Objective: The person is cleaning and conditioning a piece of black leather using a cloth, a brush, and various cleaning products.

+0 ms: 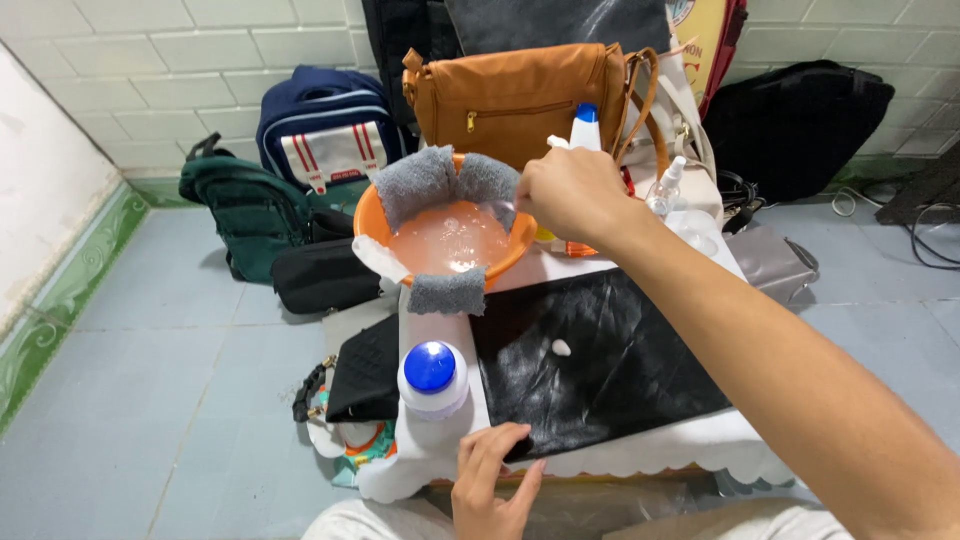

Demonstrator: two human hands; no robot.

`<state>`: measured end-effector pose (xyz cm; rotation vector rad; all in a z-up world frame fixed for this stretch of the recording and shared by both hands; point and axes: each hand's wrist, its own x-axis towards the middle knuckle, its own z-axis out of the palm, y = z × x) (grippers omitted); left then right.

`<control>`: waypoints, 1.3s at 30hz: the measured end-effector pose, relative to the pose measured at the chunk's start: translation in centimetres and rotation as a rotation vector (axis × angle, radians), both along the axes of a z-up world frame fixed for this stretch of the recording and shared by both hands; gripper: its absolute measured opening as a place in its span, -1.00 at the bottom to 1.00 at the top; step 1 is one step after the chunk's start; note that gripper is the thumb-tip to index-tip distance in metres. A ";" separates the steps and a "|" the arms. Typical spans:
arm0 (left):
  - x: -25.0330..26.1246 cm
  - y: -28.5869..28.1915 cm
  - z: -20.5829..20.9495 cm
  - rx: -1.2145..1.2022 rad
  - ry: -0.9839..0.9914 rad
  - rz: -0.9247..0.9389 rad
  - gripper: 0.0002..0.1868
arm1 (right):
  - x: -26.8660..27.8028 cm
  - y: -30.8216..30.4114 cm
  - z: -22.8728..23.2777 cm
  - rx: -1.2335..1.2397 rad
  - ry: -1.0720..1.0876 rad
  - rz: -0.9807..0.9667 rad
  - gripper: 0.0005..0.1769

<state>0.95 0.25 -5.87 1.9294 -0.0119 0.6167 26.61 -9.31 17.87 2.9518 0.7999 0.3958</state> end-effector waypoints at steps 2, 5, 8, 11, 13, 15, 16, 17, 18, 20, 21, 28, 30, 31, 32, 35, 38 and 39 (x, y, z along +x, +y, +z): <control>0.2 0.1 0.2 0.023 0.007 -0.016 -0.50 | 0.1 -0.1 -0.4 0.105 0.006 0.008 -0.79; -0.3 -0.1 1.1 -0.022 0.044 0.023 -0.52 | -0.6 -0.1 -1.0 -0.026 0.009 0.019 -0.83; 0.1 0.0 1.1 0.005 0.018 -0.009 -0.51 | -0.5 -0.3 -0.9 0.191 -0.052 0.135 -0.82; -0.2 -0.2 1.5 -0.046 0.059 0.020 -0.53 | -1.2 -0.6 -1.3 -0.016 -0.019 0.057 -0.82; 0.3 0.1 0.1 0.000 0.009 -0.009 -0.49 | -2.2 -0.8 0.0 0.435 -0.106 0.137 -0.84; 0.1 -0.2 0.8 -0.021 0.016 0.007 -0.49 | -1.9 -1.0 -0.9 0.337 -0.066 0.091 -0.84; 0.0 -0.1 1.2 -0.029 0.014 0.022 -0.49 | -1.8 -1.0 -1.2 0.251 -0.038 0.047 -0.82; -0.2 -0.3 0.9 -0.030 0.014 0.022 -0.49 | -1.7 -1.2 -1.9 0.250 -0.037 0.047 -0.82; 0.0 -0.2 0.8 -0.022 -0.001 0.016 -0.49 | -1.4 -1.5 -2.6 0.216 -0.163 0.114 -0.84; 0.2 0.0 0.9 -0.013 -0.017 0.015 -0.49 | -1.4 -1.5 -2.7 0.180 -0.289 0.185 -0.83; 0.2 0.0 1.1 -0.028 -0.010 0.019 -0.50 | -1.8 -1.3 -2.2 0.201 -0.301 0.187 -0.84; 0.0 -0.4 2.6 -0.020 0.036 0.025 -0.49 | -3.0 -2.5 -0.7 0.360 -0.336 0.276 -0.85; -0.2 -0.6 2.2 -0.019 0.013 0.031 -0.49 | -2.7 -3.1 -1.8 0.298 -0.306 0.228 -0.83; -0.3 -0.6 2.2 -0.016 -0.013 0.045 -0.49 | -2.6 -3.2 -2.2 0.238 -0.278 0.188 -0.82; -0.8 -1.0 2.0 -0.015 -0.008 0.034 -0.49 | -2.9 -3.7 -2.7 0.238 -0.274 0.176 -0.82; -1.0 -1.5 2.2 -0.069 -0.037 0.104 -0.44 | -3.6 -3.9 -2.3 0.287 -0.270 0.237 -0.84; -2.0 -2.9 2.0 -0.051 0.012 0.286 -0.47 | -5.4 -5.0 -1.6 0.559 -0.056 0.189 -0.80; -2.1 -3.3 2.0 -0.128 0.064 0.397 -0.50 | -5.9 -5.5 -1.6 0.666 0.077 0.180 -0.79</control>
